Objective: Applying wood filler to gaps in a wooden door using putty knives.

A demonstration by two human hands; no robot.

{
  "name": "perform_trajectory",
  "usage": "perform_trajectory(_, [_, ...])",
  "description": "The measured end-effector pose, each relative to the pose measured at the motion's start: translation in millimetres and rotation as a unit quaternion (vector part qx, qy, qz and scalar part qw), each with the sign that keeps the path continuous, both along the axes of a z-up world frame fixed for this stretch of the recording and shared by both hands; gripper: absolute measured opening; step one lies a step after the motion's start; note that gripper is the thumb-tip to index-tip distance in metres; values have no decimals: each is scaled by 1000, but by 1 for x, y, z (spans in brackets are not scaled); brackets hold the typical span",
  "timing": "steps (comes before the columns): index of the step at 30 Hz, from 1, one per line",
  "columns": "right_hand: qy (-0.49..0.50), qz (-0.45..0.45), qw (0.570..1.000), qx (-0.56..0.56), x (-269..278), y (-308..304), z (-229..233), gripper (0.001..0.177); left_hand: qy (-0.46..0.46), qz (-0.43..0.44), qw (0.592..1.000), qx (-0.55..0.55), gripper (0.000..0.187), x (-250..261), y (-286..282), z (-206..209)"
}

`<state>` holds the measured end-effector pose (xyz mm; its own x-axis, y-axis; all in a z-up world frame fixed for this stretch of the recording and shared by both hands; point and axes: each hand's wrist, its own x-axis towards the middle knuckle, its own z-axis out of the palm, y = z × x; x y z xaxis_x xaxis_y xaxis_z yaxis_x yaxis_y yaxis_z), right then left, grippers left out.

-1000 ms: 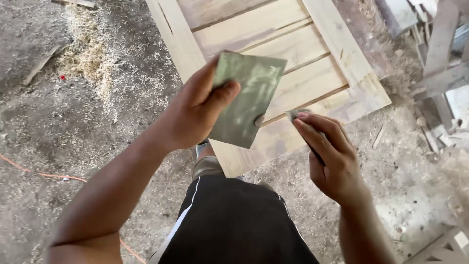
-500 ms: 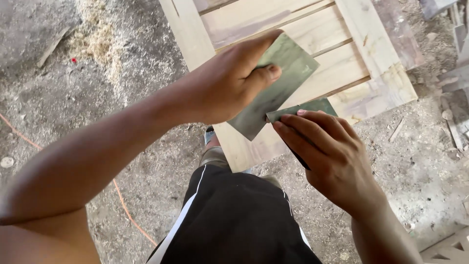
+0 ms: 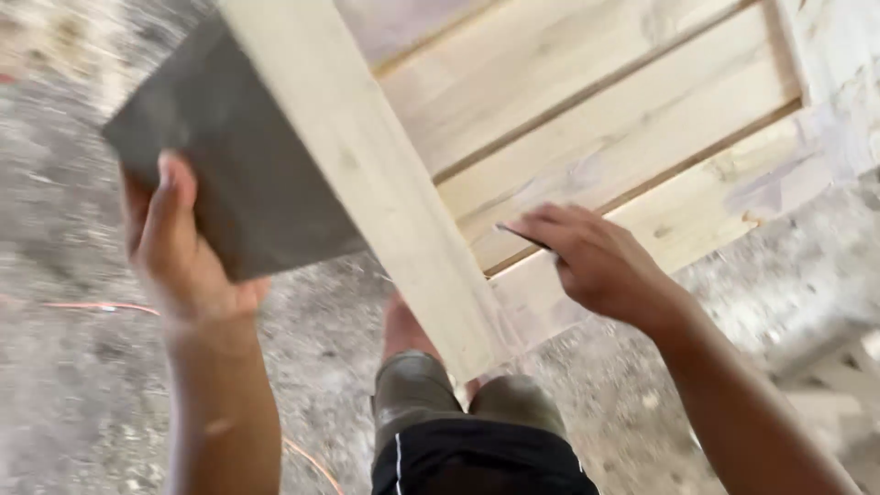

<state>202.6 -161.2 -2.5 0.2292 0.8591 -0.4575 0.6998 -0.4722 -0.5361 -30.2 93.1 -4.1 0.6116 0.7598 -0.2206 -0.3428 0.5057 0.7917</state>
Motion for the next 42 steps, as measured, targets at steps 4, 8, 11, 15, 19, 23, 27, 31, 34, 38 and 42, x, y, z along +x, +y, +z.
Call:
perform_trajectory(4, [4,54,993,-106,-5,55,-59,57,115,84,984,-110,50,-27,-39,-113])
perform_trajectory(8, [-26,98,986,-135,1,76,-89,51,103,64,983,-136,47,-66,-75,-157])
perform_trajectory(11, [-42,139,983,-108,-1,87,-92,50,97,57,987,-119,33,-93,-82,-170])
perform_trajectory(15, [-51,140,985,-85,-3,97,-90,51,65,95,985,-126,30,-107,-79,-170])
perform_trajectory(19, [-58,152,984,-69,-10,100,-90,50,32,112,985,-123,27,-109,-82,-166])
perform_trajectory(23, [-74,157,983,-57,-14,94,-93,49,62,133,978,-149,29,-108,-90,-168])
perform_trajectory(27, [-177,237,954,-42,-24,75,-108,39,70,128,978,-148,28,-109,-99,-174])
perform_trajectory(31, [-258,297,919,-24,-32,58,-106,35,79,127,976,-157,26,-105,-103,-173])
perform_trajectory(34, [-231,267,936,5,-23,46,-108,31,-45,77,984,-157,26,-101,-95,-175])
perform_trajectory(38, [-226,225,946,54,-17,47,-112,30,-4,83,989,-122,23,-111,-101,-182])
perform_trajectory(42, [-232,201,948,87,-23,50,-116,29,52,103,985,-132,26,-109,-101,-179])
